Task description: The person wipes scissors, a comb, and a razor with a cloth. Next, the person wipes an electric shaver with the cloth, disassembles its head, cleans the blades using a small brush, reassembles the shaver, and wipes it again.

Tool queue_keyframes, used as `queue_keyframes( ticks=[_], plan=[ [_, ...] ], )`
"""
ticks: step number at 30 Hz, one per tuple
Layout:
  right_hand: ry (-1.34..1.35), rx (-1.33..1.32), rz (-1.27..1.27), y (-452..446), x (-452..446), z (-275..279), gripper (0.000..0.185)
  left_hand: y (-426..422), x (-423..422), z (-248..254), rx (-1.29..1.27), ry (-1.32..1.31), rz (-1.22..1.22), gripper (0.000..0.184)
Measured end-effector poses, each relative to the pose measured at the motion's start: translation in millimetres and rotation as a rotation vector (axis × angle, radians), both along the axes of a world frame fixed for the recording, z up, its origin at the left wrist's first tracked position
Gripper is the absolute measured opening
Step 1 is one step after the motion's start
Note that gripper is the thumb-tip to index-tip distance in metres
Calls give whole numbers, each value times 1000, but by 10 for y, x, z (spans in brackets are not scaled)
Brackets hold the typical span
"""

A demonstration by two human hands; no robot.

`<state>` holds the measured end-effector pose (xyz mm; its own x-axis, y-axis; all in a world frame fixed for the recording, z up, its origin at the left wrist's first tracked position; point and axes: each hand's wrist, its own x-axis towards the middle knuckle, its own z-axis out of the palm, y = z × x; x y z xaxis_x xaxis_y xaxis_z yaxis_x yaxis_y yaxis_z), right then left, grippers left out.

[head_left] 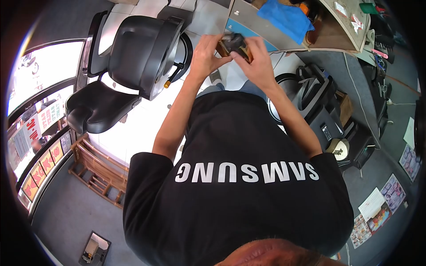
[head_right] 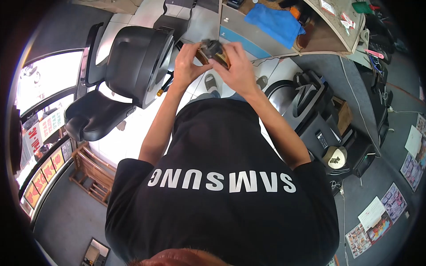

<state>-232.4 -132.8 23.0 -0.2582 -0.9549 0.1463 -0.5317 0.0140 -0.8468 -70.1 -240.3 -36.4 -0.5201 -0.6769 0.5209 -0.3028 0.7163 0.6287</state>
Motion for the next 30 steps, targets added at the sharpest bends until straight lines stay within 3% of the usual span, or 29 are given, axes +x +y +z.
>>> queue_keyframes(
  ticks=[5, 9, 12, 22, 25, 28, 30],
  plan=[
    [96, -278, -120, -16, -10, -102, 46, 37, 71, -4, 53, -17, 20, 61],
    [36, -26, 34, -2, 21, -36, 48, -15, 37, 11, 31, 0, -24, 60],
    [49, -188, -55, 8, 4, -61, 48, 6, 50, 48, 45, 6, 4, 60],
    [-18, -147, -69, 50, -37, -66, 47, 1, 38, 107, 150, -25, 34, 54],
    [21, -169, -82, 16, -83, -70, 47, 4, 31, 122, 361, -41, 90, 39],
    [30, -174, -96, 37, -93, -91, 47, -163, 119, 119, 1088, 215, -68, 46],
    [1, -149, -112, 43, -87, -78, 46, -324, 298, -106, 1614, 556, -307, 58]
  ],
)
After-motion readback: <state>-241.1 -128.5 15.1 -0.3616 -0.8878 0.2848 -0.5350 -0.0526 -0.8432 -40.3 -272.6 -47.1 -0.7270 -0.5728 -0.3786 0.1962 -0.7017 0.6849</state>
